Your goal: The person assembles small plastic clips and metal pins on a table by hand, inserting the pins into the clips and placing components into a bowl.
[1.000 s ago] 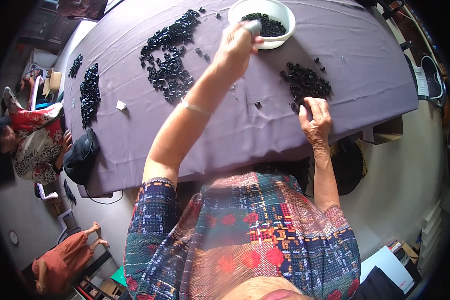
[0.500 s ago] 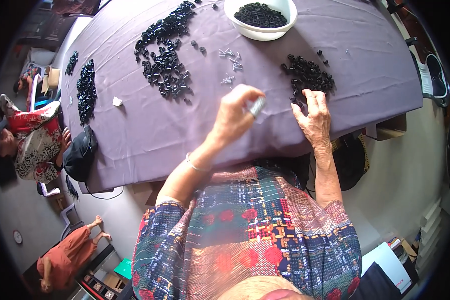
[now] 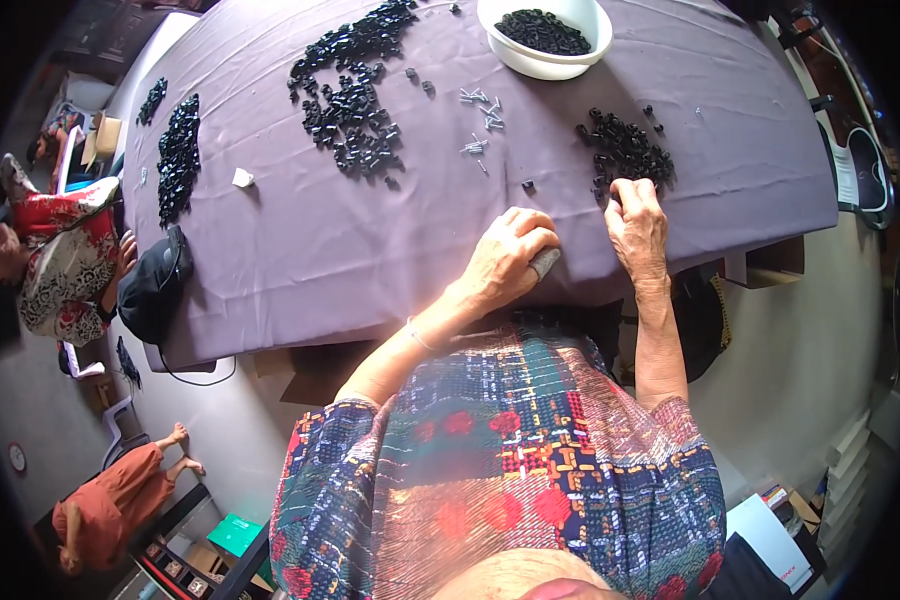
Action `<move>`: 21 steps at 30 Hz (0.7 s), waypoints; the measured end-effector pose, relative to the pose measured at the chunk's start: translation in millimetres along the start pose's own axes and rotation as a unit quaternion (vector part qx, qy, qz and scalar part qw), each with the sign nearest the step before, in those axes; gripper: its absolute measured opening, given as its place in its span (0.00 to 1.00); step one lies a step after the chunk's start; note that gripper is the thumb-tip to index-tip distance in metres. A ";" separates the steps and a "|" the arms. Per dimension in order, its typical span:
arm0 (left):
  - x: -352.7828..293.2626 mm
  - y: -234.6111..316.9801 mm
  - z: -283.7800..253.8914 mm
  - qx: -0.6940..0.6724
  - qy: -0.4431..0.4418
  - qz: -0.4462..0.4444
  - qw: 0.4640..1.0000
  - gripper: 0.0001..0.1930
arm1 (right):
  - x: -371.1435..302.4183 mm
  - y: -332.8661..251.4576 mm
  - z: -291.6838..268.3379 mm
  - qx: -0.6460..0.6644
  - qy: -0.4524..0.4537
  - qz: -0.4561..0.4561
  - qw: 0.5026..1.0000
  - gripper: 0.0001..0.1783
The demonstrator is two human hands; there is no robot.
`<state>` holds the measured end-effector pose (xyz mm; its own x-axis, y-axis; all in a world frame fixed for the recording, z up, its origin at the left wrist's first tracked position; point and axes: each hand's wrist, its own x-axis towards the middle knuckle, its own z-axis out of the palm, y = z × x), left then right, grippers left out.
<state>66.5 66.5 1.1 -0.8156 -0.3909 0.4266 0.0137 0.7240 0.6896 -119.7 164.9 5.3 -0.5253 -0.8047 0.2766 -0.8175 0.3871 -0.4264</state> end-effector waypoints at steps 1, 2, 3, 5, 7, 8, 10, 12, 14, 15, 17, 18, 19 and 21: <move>-2.1 -2.8 1.1 -0.001 0.013 -0.001 1.000 0.09 | 0.9 2.6 1.5 0.026 0.018 -0.003 1.000 0.10; -3.9 -4.2 2.2 0.000 0.026 -0.002 1.000 0.08 | 2.5 5.4 3.0 0.052 0.035 -0.008 0.998 0.10; -6.4 -2.8 5.2 0.007 0.035 -0.004 0.999 0.08 | 1.2 8.1 2.6 0.063 0.063 -0.024 0.996 0.10; -3.7 -0.3 6.7 -0.003 0.023 -0.008 1.000 0.08 | -1.7 16.7 2.4 0.081 0.080 0.000 0.994 0.10; -3.6 2.2 10.0 -0.027 0.029 -0.001 0.999 0.07 | -5.1 19.1 -4.8 0.134 0.057 0.065 0.987 0.10; -5.5 1.4 9.0 -0.025 0.030 -0.003 0.999 0.07 | -4.0 23.3 2.8 0.276 0.031 0.135 0.951 0.09; -8.1 -0.1 8.3 -0.029 0.033 -0.004 0.999 0.07 | 8.3 8.3 -5.5 0.402 -0.010 0.156 0.902 0.08; -9.8 1.3 5.7 -0.011 0.015 -0.022 1.000 0.07 | 22.0 -14.3 -16.6 0.539 -0.042 0.162 0.825 0.07; -9.6 0.8 4.4 -0.016 0.018 -0.021 0.999 0.08 | 42.9 -30.9 -24.6 0.530 -0.040 0.151 0.834 0.08; -9.8 0.7 5.0 -0.019 0.018 -0.024 0.999 0.08 | 55.7 -34.7 -27.9 0.526 -0.036 0.140 0.838 0.08; -10.9 -1.8 5.7 -0.023 0.027 -0.019 0.999 0.08 | 86.8 -43.0 -33.8 0.458 -0.035 0.101 0.883 0.10; -11.5 -3.1 5.9 -0.026 0.028 -0.020 0.999 0.09 | 103.0 -52.7 -39.4 0.433 -0.037 0.084 0.897 0.11; -11.6 -2.8 5.8 -0.031 0.029 -0.020 0.999 0.09 | 121.6 -57.9 -42.3 0.400 -0.037 0.077 0.912 0.13; -8.9 -1.6 5.2 -0.038 0.023 -0.018 0.999 0.09 | 156.3 -55.5 -38.9 0.382 -0.014 0.044 0.923 0.15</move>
<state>70.7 71.8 -6.8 -0.7886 -0.4433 0.4261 0.0298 0.6646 0.7466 -165.5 35.1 105.6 -0.5661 -0.8011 0.1944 -0.3608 0.0288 -0.9322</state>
